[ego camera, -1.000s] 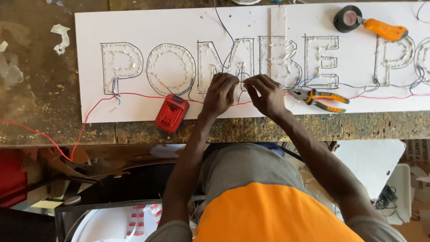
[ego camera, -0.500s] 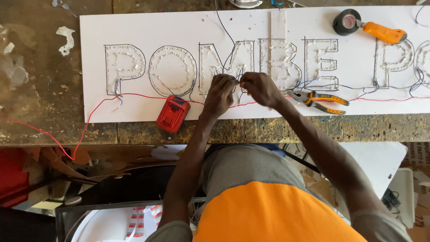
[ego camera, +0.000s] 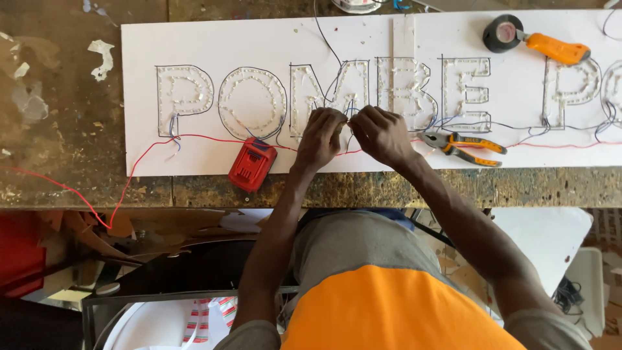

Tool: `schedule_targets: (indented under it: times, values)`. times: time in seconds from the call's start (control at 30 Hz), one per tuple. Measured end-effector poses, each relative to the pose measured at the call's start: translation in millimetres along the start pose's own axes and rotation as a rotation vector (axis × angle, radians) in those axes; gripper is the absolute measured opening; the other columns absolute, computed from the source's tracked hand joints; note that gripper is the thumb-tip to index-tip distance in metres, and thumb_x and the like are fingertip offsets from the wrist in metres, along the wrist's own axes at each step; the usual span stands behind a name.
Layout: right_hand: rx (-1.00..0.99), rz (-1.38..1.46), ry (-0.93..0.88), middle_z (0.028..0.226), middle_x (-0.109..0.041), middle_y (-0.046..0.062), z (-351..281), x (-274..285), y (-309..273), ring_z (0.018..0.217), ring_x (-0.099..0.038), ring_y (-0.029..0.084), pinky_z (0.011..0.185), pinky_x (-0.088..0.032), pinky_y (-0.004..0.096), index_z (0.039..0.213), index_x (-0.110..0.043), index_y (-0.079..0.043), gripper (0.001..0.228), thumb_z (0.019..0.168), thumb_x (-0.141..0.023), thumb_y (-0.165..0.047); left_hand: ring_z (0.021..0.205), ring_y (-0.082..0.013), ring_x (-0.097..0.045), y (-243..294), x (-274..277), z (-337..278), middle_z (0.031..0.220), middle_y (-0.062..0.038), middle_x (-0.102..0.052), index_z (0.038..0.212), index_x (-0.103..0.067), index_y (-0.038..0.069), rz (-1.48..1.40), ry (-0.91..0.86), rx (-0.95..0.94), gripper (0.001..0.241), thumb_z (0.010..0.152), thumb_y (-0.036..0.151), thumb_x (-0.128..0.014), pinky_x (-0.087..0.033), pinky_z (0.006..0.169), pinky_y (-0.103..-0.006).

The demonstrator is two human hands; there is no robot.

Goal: Wiring an LED sign by stripping and connecting electrical wires

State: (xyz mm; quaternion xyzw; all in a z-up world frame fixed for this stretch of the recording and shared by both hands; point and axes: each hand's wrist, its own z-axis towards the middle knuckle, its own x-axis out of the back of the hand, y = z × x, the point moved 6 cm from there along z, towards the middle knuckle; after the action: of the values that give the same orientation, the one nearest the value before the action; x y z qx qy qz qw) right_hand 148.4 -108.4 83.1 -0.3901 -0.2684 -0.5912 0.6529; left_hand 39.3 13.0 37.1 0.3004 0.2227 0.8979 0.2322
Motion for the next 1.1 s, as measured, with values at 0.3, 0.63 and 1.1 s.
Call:
schedule_targets:
  times: [0.3,0.63,1.1]
  values:
    - [-0.640,1.019,-0.463,0.079,-0.076,0.018,0.2,-29.8,45.0,0.074,-0.082,0.030,0.071,-0.067,0.043,0.096,-0.074,-0.002,0.026,0.111,-0.070,-0.022,0.092,-0.0333,-0.068,12.7,10.0,10.9,0.091,-0.005,-0.063,0.110,-0.074,0.010,-0.033,0.014,-0.061,0.021,0.107,-0.007,-0.062,-0.056,0.088,-0.0423]
    - [-0.530,0.652,-0.047,0.087,-0.078,0.028,-9.1,5.2,26.1,0.082,-0.082,0.048,0.069,-0.066,0.052,0.114,-0.071,0.002,0.008,0.116,-0.064,-0.003,0.093,-0.0332,-0.071,8.4,8.1,10.1,0.096,-0.008,-0.069,0.109,-0.076,0.008,-0.030,0.042,-0.041,0.016,0.109,-0.003,-0.064,-0.056,0.087,-0.0437]
    - [-0.119,-0.016,0.092,0.089,-0.071,0.005,-1.6,2.7,-12.4,0.074,-0.073,0.021,0.058,-0.060,0.032,0.102,-0.084,-0.013,0.018,0.108,-0.072,-0.001,0.083,-0.0328,-0.068,11.0,15.8,16.7,0.089,-0.007,-0.064,0.108,-0.073,0.008,-0.115,0.030,0.028,0.011,0.115,0.009,-0.065,-0.056,0.081,-0.0427]
